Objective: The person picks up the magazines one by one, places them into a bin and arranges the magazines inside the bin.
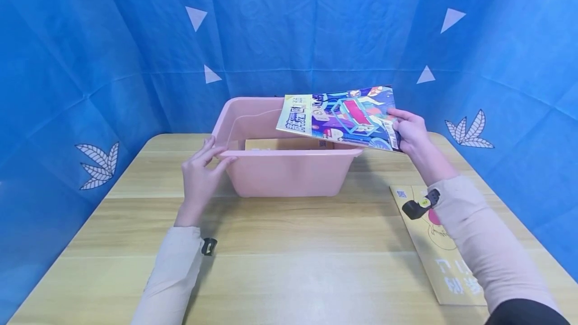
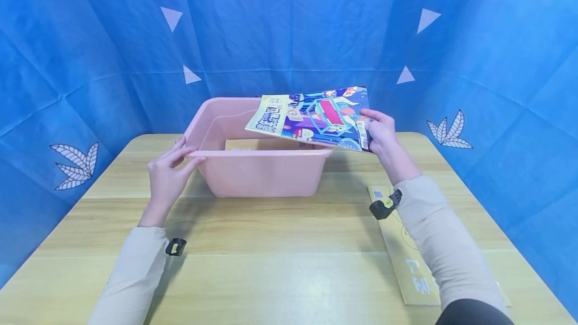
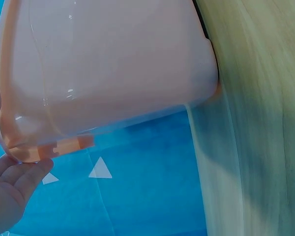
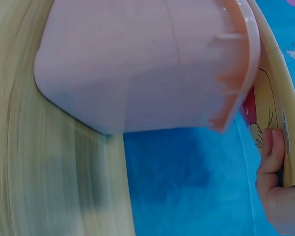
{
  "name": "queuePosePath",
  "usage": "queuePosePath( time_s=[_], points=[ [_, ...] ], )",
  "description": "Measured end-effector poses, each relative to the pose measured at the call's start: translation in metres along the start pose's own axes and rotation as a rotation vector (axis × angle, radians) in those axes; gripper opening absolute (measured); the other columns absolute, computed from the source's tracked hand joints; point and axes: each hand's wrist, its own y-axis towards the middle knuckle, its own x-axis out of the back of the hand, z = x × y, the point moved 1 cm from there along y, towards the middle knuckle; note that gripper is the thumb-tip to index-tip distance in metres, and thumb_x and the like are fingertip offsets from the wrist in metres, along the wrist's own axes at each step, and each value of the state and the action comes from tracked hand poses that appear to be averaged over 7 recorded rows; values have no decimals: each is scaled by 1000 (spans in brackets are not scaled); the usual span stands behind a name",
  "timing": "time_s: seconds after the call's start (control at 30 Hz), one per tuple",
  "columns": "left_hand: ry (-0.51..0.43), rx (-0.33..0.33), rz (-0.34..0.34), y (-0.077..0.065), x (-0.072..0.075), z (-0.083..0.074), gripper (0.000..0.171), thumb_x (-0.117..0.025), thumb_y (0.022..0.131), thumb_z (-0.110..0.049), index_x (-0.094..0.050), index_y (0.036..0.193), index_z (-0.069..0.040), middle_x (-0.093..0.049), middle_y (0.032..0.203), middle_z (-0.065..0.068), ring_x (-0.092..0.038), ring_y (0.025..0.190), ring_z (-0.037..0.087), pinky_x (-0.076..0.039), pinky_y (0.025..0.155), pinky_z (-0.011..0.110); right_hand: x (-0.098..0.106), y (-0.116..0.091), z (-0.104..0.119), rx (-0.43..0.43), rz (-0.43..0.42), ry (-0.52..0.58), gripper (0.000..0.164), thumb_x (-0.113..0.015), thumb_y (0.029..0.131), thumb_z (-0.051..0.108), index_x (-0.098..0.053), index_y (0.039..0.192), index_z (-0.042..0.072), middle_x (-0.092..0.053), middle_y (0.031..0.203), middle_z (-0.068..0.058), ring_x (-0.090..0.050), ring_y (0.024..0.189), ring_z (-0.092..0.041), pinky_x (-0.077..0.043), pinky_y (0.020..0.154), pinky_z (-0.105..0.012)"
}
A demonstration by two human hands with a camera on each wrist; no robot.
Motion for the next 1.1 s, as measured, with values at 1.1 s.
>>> queuePosePath(
  time_s=[1.1],
  points=[
    [9,47,26,-2,0,1,39,-72,74,-30,-67,101,-3,-50,124,13,-43,118,28,-42,87,44,-59,-1,2,92,19,-110,44,-28,92,-7,-43,132,5,-38,136,-14,-42,115,-24,-38,94,-35]
  ],
)
